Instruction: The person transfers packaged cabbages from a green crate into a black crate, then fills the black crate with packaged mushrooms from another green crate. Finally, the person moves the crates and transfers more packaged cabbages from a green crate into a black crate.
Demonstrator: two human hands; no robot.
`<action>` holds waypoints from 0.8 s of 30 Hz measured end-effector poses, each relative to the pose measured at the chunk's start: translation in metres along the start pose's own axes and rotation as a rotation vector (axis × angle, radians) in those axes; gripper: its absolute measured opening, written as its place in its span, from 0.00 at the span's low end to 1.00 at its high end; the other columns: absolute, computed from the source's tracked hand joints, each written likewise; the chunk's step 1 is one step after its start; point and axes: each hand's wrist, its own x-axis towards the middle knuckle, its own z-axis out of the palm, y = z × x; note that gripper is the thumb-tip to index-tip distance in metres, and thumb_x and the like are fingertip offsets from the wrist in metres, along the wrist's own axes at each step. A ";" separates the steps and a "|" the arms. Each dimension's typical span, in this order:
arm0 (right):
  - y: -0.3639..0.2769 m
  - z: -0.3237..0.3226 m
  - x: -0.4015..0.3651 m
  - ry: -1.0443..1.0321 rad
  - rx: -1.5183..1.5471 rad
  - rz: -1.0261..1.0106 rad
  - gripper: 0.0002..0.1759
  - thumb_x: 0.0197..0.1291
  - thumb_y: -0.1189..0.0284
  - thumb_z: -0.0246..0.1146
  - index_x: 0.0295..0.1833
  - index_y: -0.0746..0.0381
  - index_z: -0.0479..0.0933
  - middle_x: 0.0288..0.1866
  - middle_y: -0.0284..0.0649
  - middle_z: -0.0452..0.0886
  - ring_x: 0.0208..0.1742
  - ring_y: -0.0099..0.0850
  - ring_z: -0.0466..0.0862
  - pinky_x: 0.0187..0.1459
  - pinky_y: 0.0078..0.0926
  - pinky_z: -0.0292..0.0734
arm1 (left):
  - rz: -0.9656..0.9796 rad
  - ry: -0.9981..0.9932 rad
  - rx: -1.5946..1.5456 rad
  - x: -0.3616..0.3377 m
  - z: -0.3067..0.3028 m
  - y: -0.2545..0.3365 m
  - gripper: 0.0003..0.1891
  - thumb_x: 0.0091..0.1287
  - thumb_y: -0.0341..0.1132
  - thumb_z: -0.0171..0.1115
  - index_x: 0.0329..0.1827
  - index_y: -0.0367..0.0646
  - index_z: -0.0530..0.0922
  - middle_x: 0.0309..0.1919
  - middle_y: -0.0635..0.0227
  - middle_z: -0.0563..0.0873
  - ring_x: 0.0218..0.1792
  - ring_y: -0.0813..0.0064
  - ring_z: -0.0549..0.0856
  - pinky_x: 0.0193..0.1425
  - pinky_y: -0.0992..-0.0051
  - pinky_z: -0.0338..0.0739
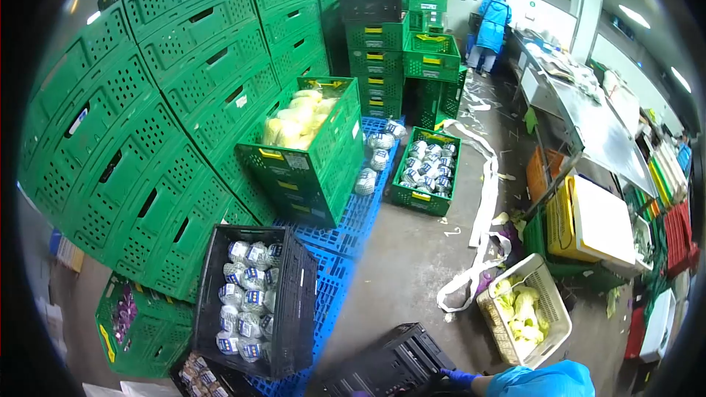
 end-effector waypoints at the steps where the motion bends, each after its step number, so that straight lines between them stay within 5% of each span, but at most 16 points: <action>1: 0.009 0.001 0.007 0.027 -0.258 -0.078 0.36 0.53 0.41 0.57 0.52 0.63 0.74 0.47 0.46 0.79 0.40 0.38 0.79 0.43 0.34 0.75 | 0.142 -0.221 -0.285 -0.007 0.030 -0.005 0.13 0.57 0.33 0.54 0.44 0.41 0.76 0.40 0.51 0.78 0.41 0.52 0.76 0.47 0.61 0.71; 2: 0.012 0.006 0.003 0.027 -0.249 -0.078 0.36 0.53 0.41 0.57 0.52 0.63 0.74 0.47 0.46 0.79 0.40 0.38 0.79 0.43 0.34 0.75 | 0.282 -0.210 -0.304 -0.021 0.042 0.001 0.13 0.58 0.34 0.55 0.46 0.43 0.75 0.42 0.52 0.78 0.44 0.55 0.76 0.49 0.63 0.70; 3: 0.012 0.012 -0.013 -0.144 0.064 0.044 0.33 0.53 0.44 0.58 0.51 0.62 0.75 0.44 0.45 0.80 0.39 0.38 0.79 0.43 0.34 0.75 | 0.324 -0.289 -0.268 -0.038 0.097 -0.025 0.24 0.51 0.46 0.67 0.50 0.47 0.74 0.44 0.52 0.77 0.48 0.58 0.75 0.52 0.61 0.69; 4: 0.011 0.017 -0.024 -0.312 0.375 0.162 0.30 0.54 0.47 0.60 0.51 0.61 0.75 0.42 0.44 0.80 0.39 0.37 0.78 0.43 0.34 0.75 | 0.327 -0.292 -0.272 -0.035 0.115 -0.036 0.24 0.51 0.46 0.67 0.50 0.47 0.74 0.44 0.52 0.77 0.48 0.58 0.75 0.52 0.61 0.69; 5: 0.048 0.000 0.064 -0.413 0.679 0.122 0.23 0.56 0.54 0.60 0.49 0.61 0.76 0.39 0.41 0.81 0.40 0.34 0.78 0.44 0.32 0.74 | 0.391 -0.324 -0.170 -0.034 0.130 -0.042 0.24 0.55 0.45 0.62 0.53 0.45 0.72 0.46 0.53 0.77 0.48 0.58 0.77 0.51 0.62 0.71; 8: -0.007 0.070 0.004 -0.021 0.777 -0.287 0.19 0.58 0.57 0.58 0.45 0.61 0.77 0.36 0.36 0.81 0.40 0.32 0.77 0.44 0.30 0.72 | 0.473 -0.367 0.026 -0.042 0.148 -0.048 0.22 0.61 0.41 0.52 0.57 0.42 0.68 0.46 0.55 0.79 0.43 0.56 0.81 0.45 0.60 0.76; 10: -0.020 0.070 0.023 -0.151 0.817 -0.324 0.16 0.58 0.59 0.58 0.43 0.60 0.77 0.34 0.34 0.80 0.39 0.31 0.76 0.44 0.29 0.71 | 0.316 -0.547 0.167 -0.014 0.129 -0.025 0.20 0.61 0.44 0.54 0.53 0.44 0.71 0.37 0.54 0.82 0.37 0.53 0.82 0.41 0.58 0.76; 11: -0.029 0.072 0.025 -0.210 0.796 -0.394 0.15 0.58 0.60 0.58 0.43 0.60 0.77 0.34 0.34 0.80 0.39 0.31 0.76 0.44 0.28 0.70 | 0.334 -0.253 0.082 -0.005 0.143 -0.034 0.16 0.58 0.49 0.57 0.39 0.46 0.74 0.26 0.60 0.82 0.27 0.56 0.82 0.29 0.59 0.76; 12: -0.051 0.081 0.015 -0.274 0.780 -0.466 0.14 0.58 0.61 0.58 0.43 0.59 0.77 0.35 0.34 0.80 0.39 0.31 0.76 0.44 0.28 0.69 | 0.232 -0.342 0.155 0.013 0.130 -0.028 0.15 0.57 0.49 0.57 0.37 0.48 0.75 0.24 0.60 0.83 0.26 0.56 0.83 0.29 0.58 0.75; 14: -0.087 0.099 0.015 -0.402 0.628 -0.600 0.12 0.57 0.65 0.58 0.44 0.60 0.76 0.37 0.36 0.80 0.38 0.31 0.76 0.42 0.27 0.70 | 0.164 -0.216 0.139 0.047 0.110 -0.034 0.14 0.53 0.49 0.59 0.32 0.48 0.77 0.22 0.58 0.83 0.25 0.56 0.83 0.29 0.57 0.75; 16: -0.133 0.141 -0.055 -0.351 0.621 -0.561 0.14 0.55 0.67 0.61 0.46 0.61 0.74 0.39 0.38 0.80 0.39 0.33 0.79 0.45 0.28 0.72 | 0.109 -0.172 0.059 0.075 0.046 -0.023 0.15 0.52 0.47 0.62 0.31 0.45 0.77 0.22 0.56 0.82 0.26 0.52 0.82 0.29 0.55 0.75; 19: -0.173 0.181 -0.189 -0.375 0.339 -0.862 0.18 0.53 0.75 0.63 0.51 0.65 0.72 0.44 0.38 0.80 0.46 0.30 0.78 0.50 0.28 0.73 | 0.139 0.026 -0.079 0.074 -0.023 -0.013 0.18 0.49 0.49 0.68 0.22 0.44 0.75 0.19 0.55 0.80 0.24 0.51 0.80 0.26 0.59 0.73; 24: -0.171 0.110 -0.240 -0.470 -0.270 -0.860 0.20 0.56 0.71 0.63 0.54 0.66 0.73 0.48 0.40 0.80 0.49 0.29 0.78 0.53 0.27 0.71 | 0.169 0.158 -0.389 0.032 -0.101 0.032 0.19 0.48 0.45 0.73 0.21 0.39 0.74 0.14 0.62 0.76 0.15 0.63 0.75 0.22 0.70 0.69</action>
